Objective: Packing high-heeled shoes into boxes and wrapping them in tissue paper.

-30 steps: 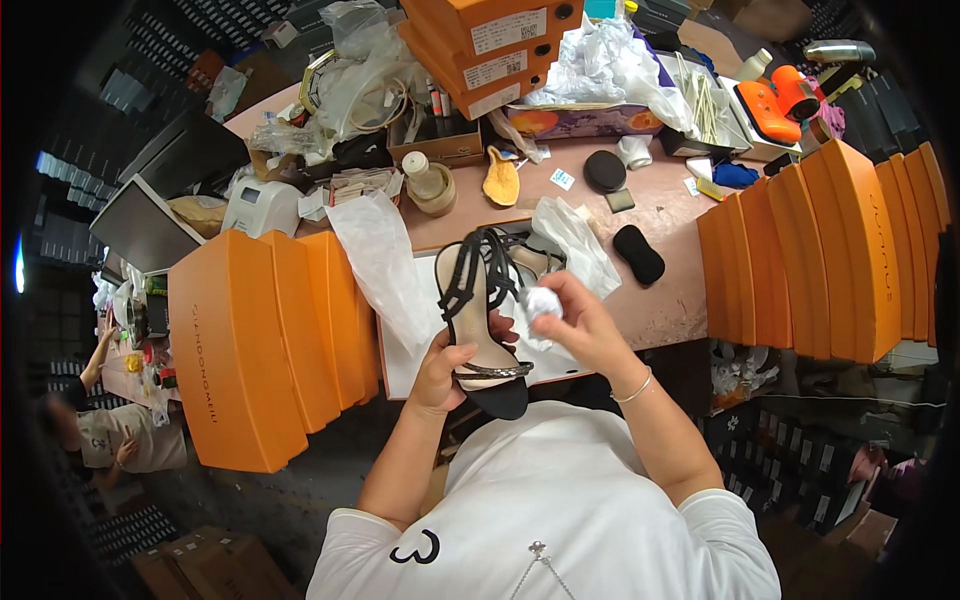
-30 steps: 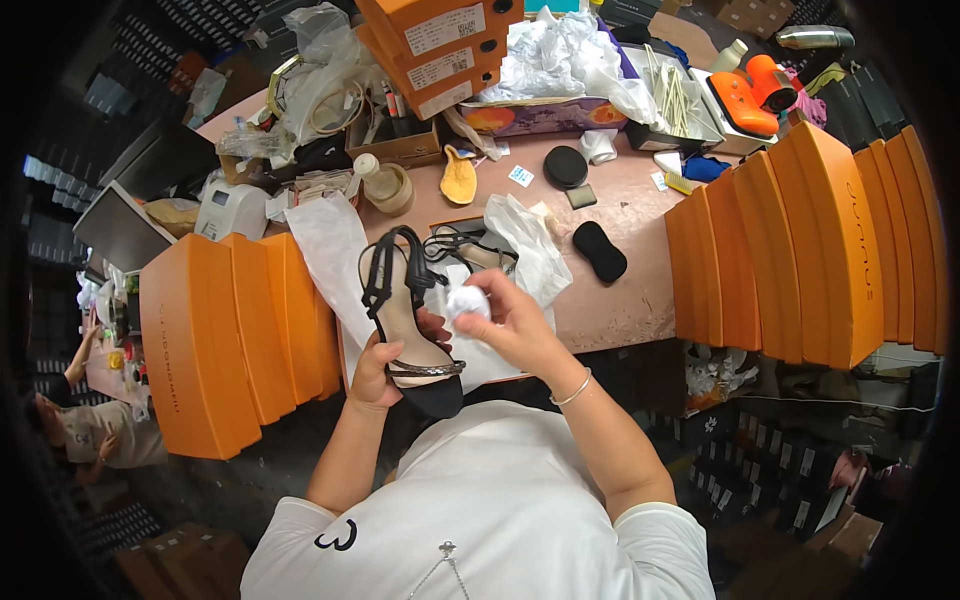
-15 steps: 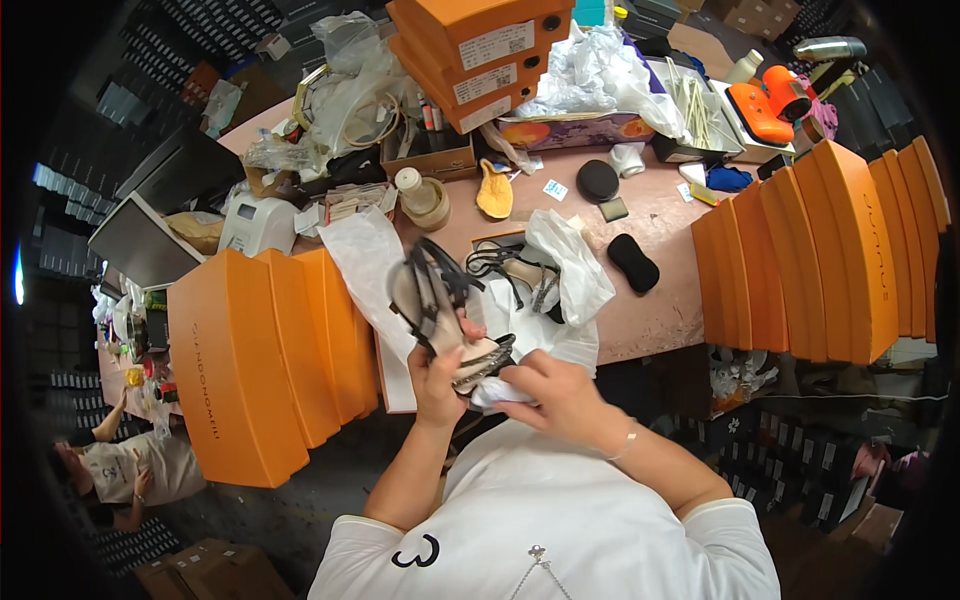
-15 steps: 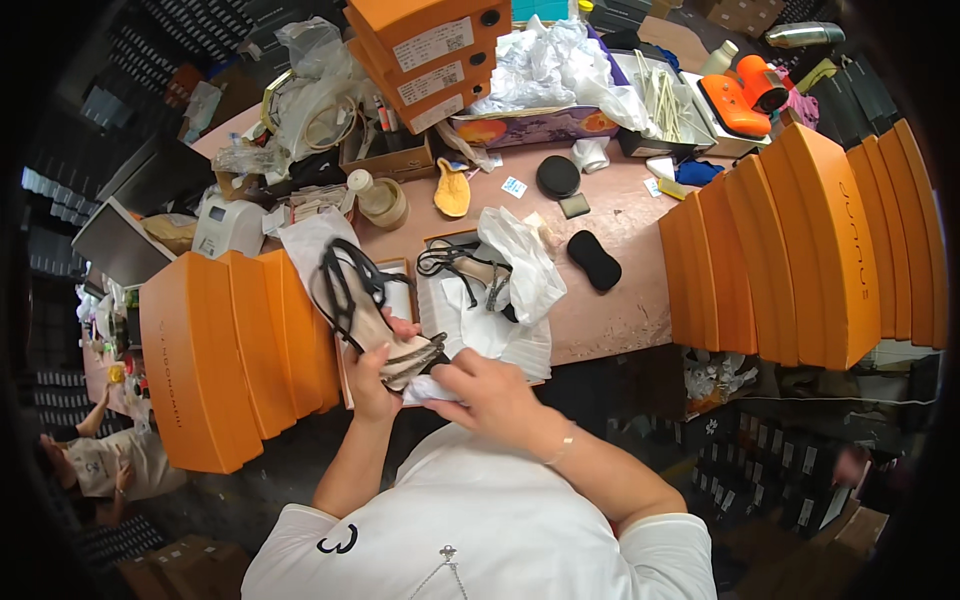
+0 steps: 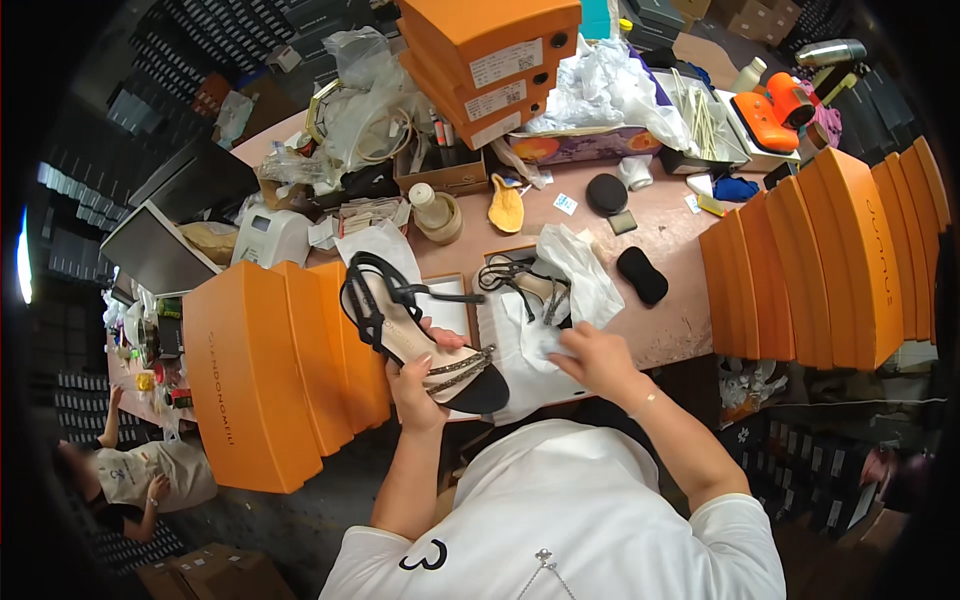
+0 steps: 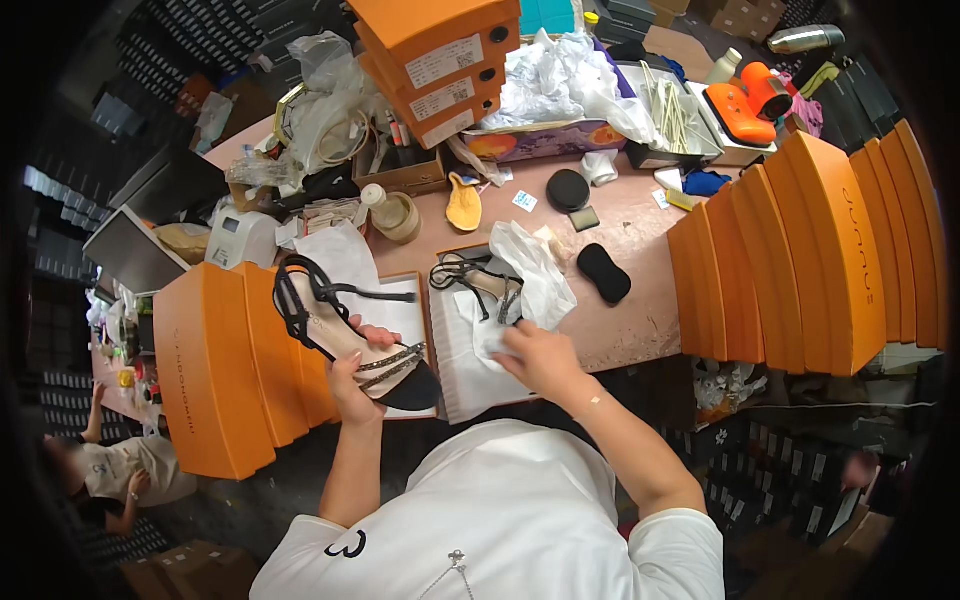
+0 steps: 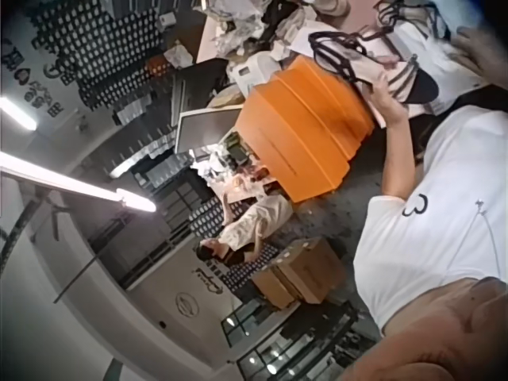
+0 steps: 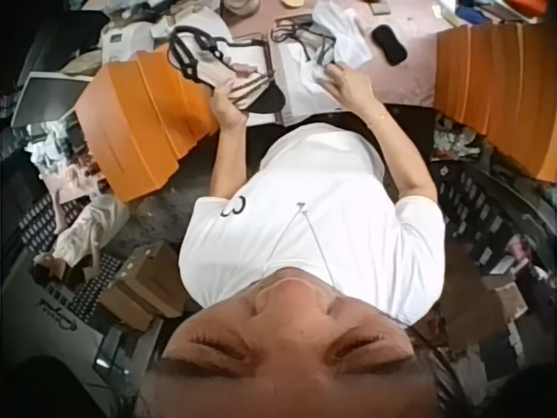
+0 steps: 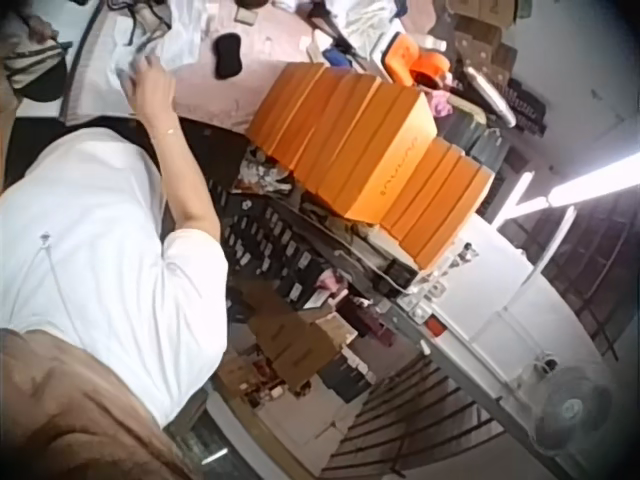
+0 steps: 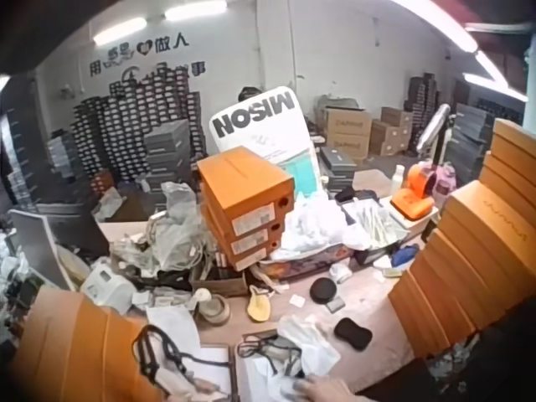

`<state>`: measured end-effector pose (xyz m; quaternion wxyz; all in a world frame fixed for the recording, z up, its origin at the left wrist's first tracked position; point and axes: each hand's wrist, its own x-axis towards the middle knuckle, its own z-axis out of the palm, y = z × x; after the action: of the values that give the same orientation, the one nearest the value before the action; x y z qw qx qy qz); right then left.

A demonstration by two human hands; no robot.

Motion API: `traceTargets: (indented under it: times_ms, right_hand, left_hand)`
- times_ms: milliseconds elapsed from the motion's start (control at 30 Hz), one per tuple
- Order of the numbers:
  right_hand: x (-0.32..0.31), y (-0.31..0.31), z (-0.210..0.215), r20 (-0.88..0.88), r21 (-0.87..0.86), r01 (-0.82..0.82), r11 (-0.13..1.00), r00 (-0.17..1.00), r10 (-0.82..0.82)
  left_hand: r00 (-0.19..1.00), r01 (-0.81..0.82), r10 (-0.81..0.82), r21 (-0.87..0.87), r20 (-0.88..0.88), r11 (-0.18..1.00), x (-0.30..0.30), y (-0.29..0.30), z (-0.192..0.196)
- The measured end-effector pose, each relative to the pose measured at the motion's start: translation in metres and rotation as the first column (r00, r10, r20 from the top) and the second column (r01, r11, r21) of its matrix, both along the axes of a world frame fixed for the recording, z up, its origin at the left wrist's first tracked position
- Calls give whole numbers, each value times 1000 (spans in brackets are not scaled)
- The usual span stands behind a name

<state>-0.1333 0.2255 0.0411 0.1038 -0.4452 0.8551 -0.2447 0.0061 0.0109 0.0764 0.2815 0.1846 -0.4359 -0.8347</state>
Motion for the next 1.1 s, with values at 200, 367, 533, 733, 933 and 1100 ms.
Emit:
traceTargets:
  times_ms: [200, 367, 533, 733, 933, 1100]
  right_hand:
    - [10, -47, 75, 267, -560, 149, 815, 964, 8]
    - [30, -55, 51, -18, -427, -219, 877, 972, 234]
    - [32, -55, 53, -97, -333, -254, 908, 967, 235]
    - [32, -46, 51, 53, -216, -338, 916, 933, 357]
    - [54, -51, 50, 191, -267, -203, 942, 947, 258]
    - [60, -46, 32, 320, -221, -80, 972, 936, 149]
  left_hand:
    - [980, 187, -198, 377, -9, 907, -8, 14, -8]
    - [973, 216, -233, 409, -11, 887, -9, 20, -16]
    - [955, 179, -284, 587, 91, 789, -11, 22, -13]
    - [924, 238, -346, 466, 160, 852, -4, 21, -26]
    - [892, 189, -383, 569, 242, 800, -5, 35, -21]
    - [867, 191, -414, 582, 277, 790, -14, 42, -27]
